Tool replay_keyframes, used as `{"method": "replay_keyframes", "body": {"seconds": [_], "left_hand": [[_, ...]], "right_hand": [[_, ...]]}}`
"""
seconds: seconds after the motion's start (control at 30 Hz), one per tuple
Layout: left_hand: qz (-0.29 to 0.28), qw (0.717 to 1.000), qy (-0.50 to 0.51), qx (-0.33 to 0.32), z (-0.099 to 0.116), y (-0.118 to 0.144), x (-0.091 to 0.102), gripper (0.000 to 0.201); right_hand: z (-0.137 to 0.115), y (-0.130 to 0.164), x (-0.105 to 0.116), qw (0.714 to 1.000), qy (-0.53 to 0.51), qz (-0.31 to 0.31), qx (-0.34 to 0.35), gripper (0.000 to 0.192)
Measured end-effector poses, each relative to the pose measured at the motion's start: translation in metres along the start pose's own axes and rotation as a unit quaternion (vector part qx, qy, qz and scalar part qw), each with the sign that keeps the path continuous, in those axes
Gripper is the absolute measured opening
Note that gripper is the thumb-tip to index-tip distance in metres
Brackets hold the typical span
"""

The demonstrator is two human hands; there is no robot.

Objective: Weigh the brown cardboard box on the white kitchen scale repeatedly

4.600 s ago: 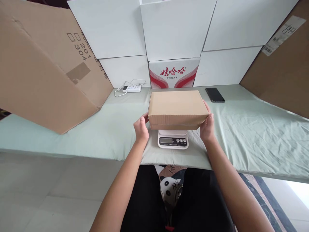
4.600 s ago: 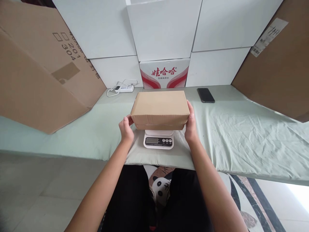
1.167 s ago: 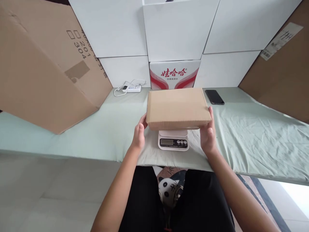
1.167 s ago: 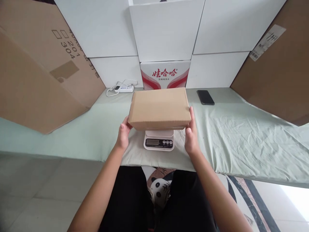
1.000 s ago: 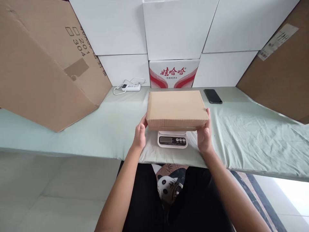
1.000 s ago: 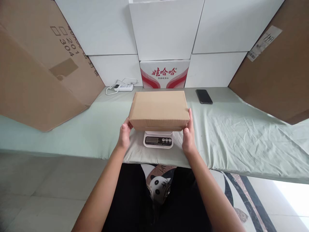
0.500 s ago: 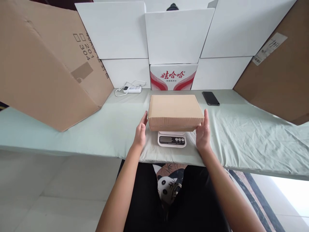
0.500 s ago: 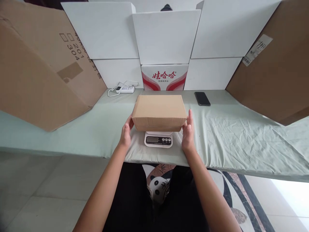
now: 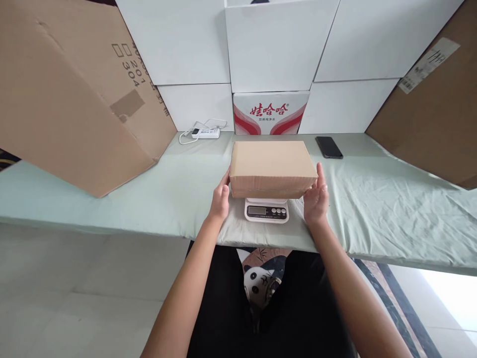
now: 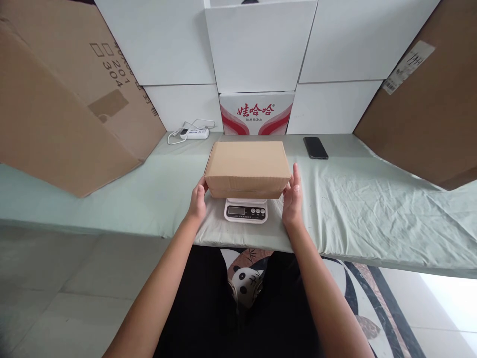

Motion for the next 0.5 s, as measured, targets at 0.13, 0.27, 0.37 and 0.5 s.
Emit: {"method": "replay_keyframes", "body": {"seconds": [0.13,0.27,0.37,0.5], "left_hand": [[0.000,1.000,0.000,-0.005,-0.0002,-0.0002,0.0002,0.087],[-0.001,1.000,-0.002,-0.008,-0.0019,-0.0005,-0.0002,0.088],[-0.003,1.000,-0.003,-0.006,-0.0019,-0.0006,-0.0005,0.089],[-0.003,1.000,-0.005,-0.005,-0.0003,-0.0006,-0.0003,0.092]], "right_hand": [[-0.0002,-0.0006,0.0004,1.000,-0.005,0.008,-0.006,0.089],[-0.0019,-0.0009,-0.0009,0.999,-0.025,0.017,-0.021,0.092],[-0.0033,-0.0011,-0.0022,0.999,-0.027,0.024,-0.028,0.094],[-0.0036,-0.0016,-0.0034,0.999,-0.024,0.026,-0.023,0.095]]}}
Point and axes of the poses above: each hand's wrist, its own y-axis away from the middle knuckle, its own x-axis out of the back of the hand, z = x × y, the point moved 4 cm from there along -y, towards the middle knuckle, and after that the axes turned 8 degrees about -x, right-handed, at the moved point
